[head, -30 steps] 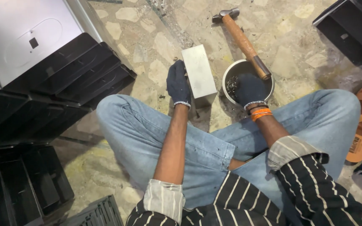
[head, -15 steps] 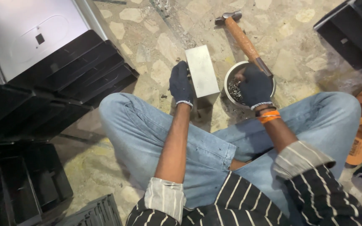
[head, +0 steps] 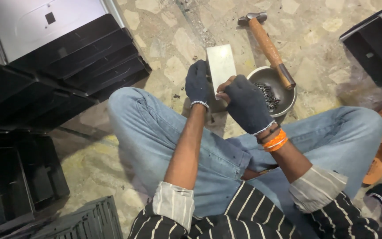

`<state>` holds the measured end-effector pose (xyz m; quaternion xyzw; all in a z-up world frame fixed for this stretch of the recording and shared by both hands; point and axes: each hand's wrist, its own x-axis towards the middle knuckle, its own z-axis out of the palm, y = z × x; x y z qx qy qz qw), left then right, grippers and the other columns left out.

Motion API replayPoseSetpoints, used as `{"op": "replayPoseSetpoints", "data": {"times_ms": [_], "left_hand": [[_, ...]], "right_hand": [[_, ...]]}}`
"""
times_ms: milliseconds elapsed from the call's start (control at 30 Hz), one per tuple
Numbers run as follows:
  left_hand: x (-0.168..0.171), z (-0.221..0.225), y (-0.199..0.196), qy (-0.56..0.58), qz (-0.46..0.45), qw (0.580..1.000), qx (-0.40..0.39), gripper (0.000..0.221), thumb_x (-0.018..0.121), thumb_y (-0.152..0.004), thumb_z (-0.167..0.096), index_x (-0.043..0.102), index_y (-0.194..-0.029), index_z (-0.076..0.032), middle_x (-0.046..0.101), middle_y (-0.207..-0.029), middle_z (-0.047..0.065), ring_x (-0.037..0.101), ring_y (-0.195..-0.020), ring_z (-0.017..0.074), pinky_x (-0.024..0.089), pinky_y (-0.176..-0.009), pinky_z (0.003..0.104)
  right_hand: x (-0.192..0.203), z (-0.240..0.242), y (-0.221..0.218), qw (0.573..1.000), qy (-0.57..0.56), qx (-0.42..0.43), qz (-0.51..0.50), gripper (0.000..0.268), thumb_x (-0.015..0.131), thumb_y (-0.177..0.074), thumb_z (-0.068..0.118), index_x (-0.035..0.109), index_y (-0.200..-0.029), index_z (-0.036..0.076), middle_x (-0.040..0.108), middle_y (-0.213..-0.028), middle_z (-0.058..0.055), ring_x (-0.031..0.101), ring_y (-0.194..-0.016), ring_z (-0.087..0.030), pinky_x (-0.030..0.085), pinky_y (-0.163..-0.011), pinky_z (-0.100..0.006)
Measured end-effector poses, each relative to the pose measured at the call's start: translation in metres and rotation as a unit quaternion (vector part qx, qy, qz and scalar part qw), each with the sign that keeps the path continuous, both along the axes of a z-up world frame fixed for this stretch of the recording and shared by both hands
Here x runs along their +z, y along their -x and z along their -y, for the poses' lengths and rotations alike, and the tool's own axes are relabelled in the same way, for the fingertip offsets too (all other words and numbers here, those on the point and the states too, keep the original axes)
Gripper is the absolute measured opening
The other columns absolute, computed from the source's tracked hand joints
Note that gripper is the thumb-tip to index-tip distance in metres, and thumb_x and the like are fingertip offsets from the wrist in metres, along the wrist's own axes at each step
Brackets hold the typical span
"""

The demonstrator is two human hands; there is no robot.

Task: The recorder is assembling metal panels by hammering small components into pre-drilled holes while sitting on the floor.

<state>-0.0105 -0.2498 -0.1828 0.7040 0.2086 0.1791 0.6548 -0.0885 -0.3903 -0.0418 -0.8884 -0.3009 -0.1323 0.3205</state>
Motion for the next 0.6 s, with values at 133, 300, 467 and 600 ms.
{"op": "replayPoseSetpoints", "data": {"times_ms": [133, 300, 467, 600], "left_hand": [[0.002, 0.001, -0.002, 0.034, -0.021, 0.999, 0.000, 0.035, 0.058, -0.097, -0.038, 0.074, -0.106, -0.007, 0.075, -0.088, 0.007, 0.070, -0.075, 0.0186, 0.054, -0.069, 0.034], [0.004, -0.001, 0.001, 0.054, -0.052, 0.997, 0.002, 0.035, 0.060, -0.098, -0.038, 0.074, -0.107, -0.007, 0.074, -0.084, 0.007, 0.067, -0.070, 0.0153, 0.053, -0.066, 0.032], [-0.015, -0.001, -0.008, 0.013, -0.017, 1.000, 0.004, 0.036, 0.061, -0.098, -0.038, 0.074, -0.109, -0.007, 0.076, -0.087, 0.005, 0.068, -0.073, 0.0141, 0.054, -0.067, 0.031], [-0.012, -0.001, -0.006, 0.016, -0.035, 0.999, -0.002, 0.035, 0.060, -0.098, -0.038, 0.073, -0.110, -0.008, 0.075, -0.088, 0.005, 0.069, -0.073, 0.0143, 0.054, -0.068, 0.031]], "right_hand": [[-0.005, 0.000, -0.001, 1.000, 0.000, -0.006, 0.000, 0.008, 0.074, -0.091, 0.012, 0.069, -0.095, 0.007, 0.065, -0.093, -0.009, 0.061, -0.094, -0.031, 0.050, -0.081, -0.043], [-0.002, 0.015, -0.001, 0.998, -0.053, -0.030, 0.002, 0.014, 0.073, -0.093, 0.007, 0.073, -0.106, 0.006, 0.067, -0.096, -0.012, 0.063, -0.095, -0.032, 0.050, -0.083, -0.042], [-0.005, 0.031, -0.014, 0.993, -0.091, -0.081, 0.002, 0.012, 0.078, -0.089, 0.009, 0.077, -0.100, 0.006, 0.068, -0.087, -0.013, 0.063, -0.087, -0.031, 0.048, -0.079, -0.041], [-0.003, 0.022, -0.021, 0.993, -0.082, -0.085, 0.014, 0.011, 0.078, -0.090, 0.009, 0.078, -0.100, 0.007, 0.068, -0.086, -0.013, 0.063, -0.087, -0.031, 0.047, -0.080, -0.042]]}}
